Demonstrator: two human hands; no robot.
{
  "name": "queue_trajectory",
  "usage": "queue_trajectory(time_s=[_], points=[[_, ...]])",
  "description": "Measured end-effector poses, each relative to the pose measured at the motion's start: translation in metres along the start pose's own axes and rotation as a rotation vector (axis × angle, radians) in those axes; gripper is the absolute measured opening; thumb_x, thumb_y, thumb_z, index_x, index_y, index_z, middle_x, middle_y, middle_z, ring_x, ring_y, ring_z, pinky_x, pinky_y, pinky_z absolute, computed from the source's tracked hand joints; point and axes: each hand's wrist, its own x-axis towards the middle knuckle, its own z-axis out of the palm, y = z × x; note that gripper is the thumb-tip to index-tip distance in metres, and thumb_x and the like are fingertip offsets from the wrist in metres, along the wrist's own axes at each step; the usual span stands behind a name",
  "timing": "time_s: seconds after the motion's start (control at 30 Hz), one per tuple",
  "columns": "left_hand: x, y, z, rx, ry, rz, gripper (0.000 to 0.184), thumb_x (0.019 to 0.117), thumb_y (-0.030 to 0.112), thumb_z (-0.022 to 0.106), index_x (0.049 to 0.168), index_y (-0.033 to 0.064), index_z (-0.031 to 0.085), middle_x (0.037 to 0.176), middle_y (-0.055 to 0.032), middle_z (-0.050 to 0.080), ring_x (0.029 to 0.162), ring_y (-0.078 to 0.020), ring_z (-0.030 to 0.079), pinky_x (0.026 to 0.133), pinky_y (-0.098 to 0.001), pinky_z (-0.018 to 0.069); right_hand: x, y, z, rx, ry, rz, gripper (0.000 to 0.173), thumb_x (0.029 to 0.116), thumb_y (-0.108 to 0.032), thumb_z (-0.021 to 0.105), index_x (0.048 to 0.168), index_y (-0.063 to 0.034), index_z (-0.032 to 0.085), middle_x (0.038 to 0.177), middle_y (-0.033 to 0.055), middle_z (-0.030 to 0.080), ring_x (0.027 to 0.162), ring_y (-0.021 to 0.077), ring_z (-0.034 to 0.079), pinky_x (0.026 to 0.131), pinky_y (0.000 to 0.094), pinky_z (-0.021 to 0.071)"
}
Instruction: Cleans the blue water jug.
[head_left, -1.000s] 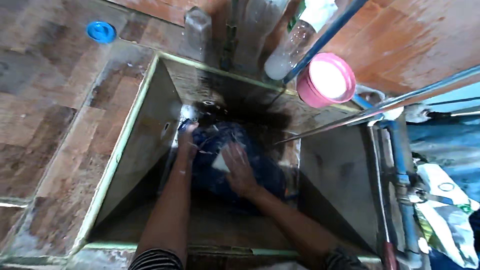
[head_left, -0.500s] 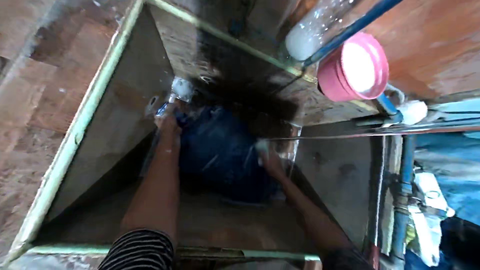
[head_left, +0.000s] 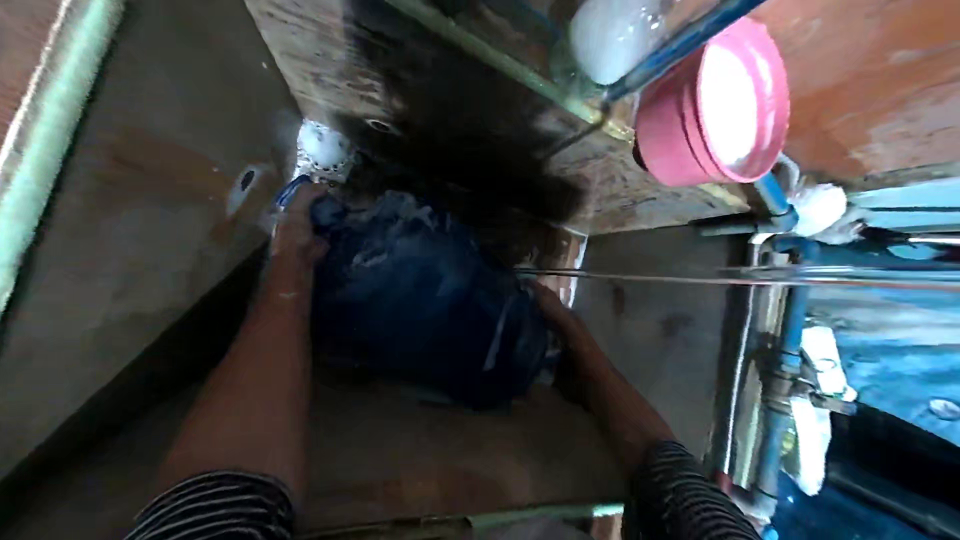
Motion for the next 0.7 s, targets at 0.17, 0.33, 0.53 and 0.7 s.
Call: queue_trajectory(time_s=[0.17, 0.33, 0.53, 0.7], points=[[0.023, 0.019, -0.029, 0.166, 0.052, -0.039, 0.038, 0.1074, 0.040, 0.047, 0.135, 0.0141, 0.052, 0.110, 0.0002, 0.060, 0.092, -0.0055, 0.058, 0.082, -0.0281, 0.0513, -0.106, 0.048, 0.041, -0.092, 0.057, -0.567, 0.052, 0.0997, -0.010, 0.058, 0.145, 0.0134, 0.047, 0.156, 0.0351, 0.038, 0.148, 0.0413, 0.038, 0.123, 0.0454, 0.0334], [0.021, 0.008, -0.023, 0.045, 0.018, 0.030, 0.009, 0.1049, 0.027, 0.048, 0.106, 0.0209, 0.054, 0.082, 0.0092, 0.057, 0.069, 0.0002, 0.056, 0.062, -0.0194, 0.0507, -0.033, 0.015, 0.017, 0.035, 0.154, -0.176, 0.054, 0.1062, -0.020, 0.052, 0.151, 0.0078, 0.041, 0.152, 0.0311, 0.045, 0.141, 0.0369, 0.046, 0.117, 0.0460, 0.0388], [0.032, 0.009, -0.038, 0.136, 0.044, 0.065, 0.020, 0.1073, 0.033, 0.046, 0.121, 0.0187, 0.052, 0.098, 0.0081, 0.058, 0.083, 0.0023, 0.057, 0.075, -0.0188, 0.0509, -0.066, 0.013, 0.045, -0.183, 0.323, -0.552, 0.038, 0.0908, -0.010, 0.065, 0.116, 0.0181, 0.065, 0.121, 0.0355, 0.065, 0.114, 0.0448, 0.064, 0.100, 0.0523, 0.0516], [0.019, 0.021, -0.010, 0.083, -0.007, 0.008, 0.014, 0.1065, 0.030, 0.048, 0.109, 0.0183, 0.055, 0.083, 0.0074, 0.059, 0.070, -0.0015, 0.058, 0.063, -0.0209, 0.0515, -0.055, -0.081, 0.048, -0.370, 0.187, -0.382, 0.044, 0.0966, -0.011, 0.066, 0.135, 0.0106, 0.058, 0.128, 0.0332, 0.064, 0.120, 0.0475, 0.062, 0.104, 0.0585, 0.0473]])
